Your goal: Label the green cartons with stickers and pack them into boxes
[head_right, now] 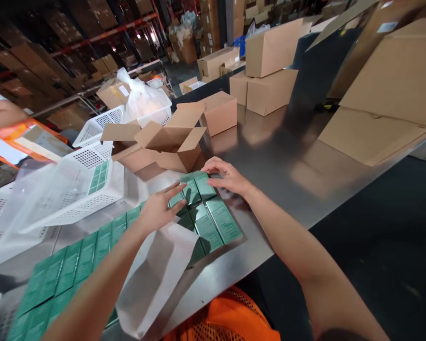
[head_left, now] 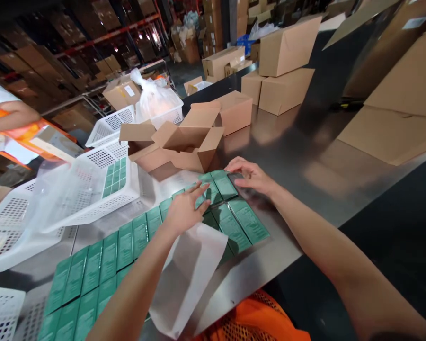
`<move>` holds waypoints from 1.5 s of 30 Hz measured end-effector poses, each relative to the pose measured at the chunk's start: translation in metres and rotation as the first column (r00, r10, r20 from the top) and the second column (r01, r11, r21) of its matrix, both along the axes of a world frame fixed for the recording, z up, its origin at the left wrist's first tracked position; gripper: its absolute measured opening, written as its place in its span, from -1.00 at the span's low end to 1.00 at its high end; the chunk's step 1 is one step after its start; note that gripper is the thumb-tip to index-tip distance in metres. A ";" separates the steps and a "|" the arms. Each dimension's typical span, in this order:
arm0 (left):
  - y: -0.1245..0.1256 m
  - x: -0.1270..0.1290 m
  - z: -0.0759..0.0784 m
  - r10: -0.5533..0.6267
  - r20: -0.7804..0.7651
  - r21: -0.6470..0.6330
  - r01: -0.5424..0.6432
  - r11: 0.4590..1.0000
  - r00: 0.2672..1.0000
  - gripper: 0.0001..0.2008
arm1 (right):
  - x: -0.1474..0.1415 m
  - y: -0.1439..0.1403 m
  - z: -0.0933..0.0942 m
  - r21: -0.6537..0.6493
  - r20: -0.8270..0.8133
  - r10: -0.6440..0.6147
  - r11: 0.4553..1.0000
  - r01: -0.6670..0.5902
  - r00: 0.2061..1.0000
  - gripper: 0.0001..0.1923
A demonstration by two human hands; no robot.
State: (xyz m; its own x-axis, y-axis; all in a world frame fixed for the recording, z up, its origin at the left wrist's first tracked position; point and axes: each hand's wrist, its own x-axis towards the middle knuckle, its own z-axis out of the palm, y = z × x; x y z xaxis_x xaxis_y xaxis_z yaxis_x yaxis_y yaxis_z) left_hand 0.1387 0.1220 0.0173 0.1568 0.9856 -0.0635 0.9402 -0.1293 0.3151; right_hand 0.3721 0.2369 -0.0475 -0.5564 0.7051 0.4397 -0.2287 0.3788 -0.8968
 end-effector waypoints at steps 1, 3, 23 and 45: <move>0.007 0.007 -0.002 -0.040 -0.050 -0.055 0.037 0.998 0.998 -0.57 | 0.004 0.001 0.003 -0.022 -0.018 0.000 1.000 -0.001 1.000 -0.59; 0.013 0.017 -0.005 -0.079 -0.106 -0.136 0.064 0.989 0.991 -0.53 | 0.009 0.003 0.004 -0.055 -0.014 0.005 0.998 -0.006 1.000 -0.56; 0.007 0.007 0.006 0.194 0.286 -0.273 -0.114 0.955 0.938 -0.57 | 0.003 0.007 0.005 -0.228 -0.078 -0.119 0.969 0.098 0.990 -0.63; 0.014 0.059 -0.037 0.425 0.490 -0.333 -0.286 0.898 0.761 -0.76 | -0.008 -0.001 0.007 0.337 0.431 -0.540 0.840 0.426 0.723 -0.85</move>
State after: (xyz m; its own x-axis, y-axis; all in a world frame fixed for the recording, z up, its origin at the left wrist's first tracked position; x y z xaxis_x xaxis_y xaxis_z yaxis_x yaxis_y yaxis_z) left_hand 0.1977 0.1356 -0.0196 -0.1260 0.9447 -0.3027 0.5692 0.3187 0.7579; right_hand 0.3641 0.2359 -0.0403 -0.3409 0.8659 0.3660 0.4835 0.4954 -0.7217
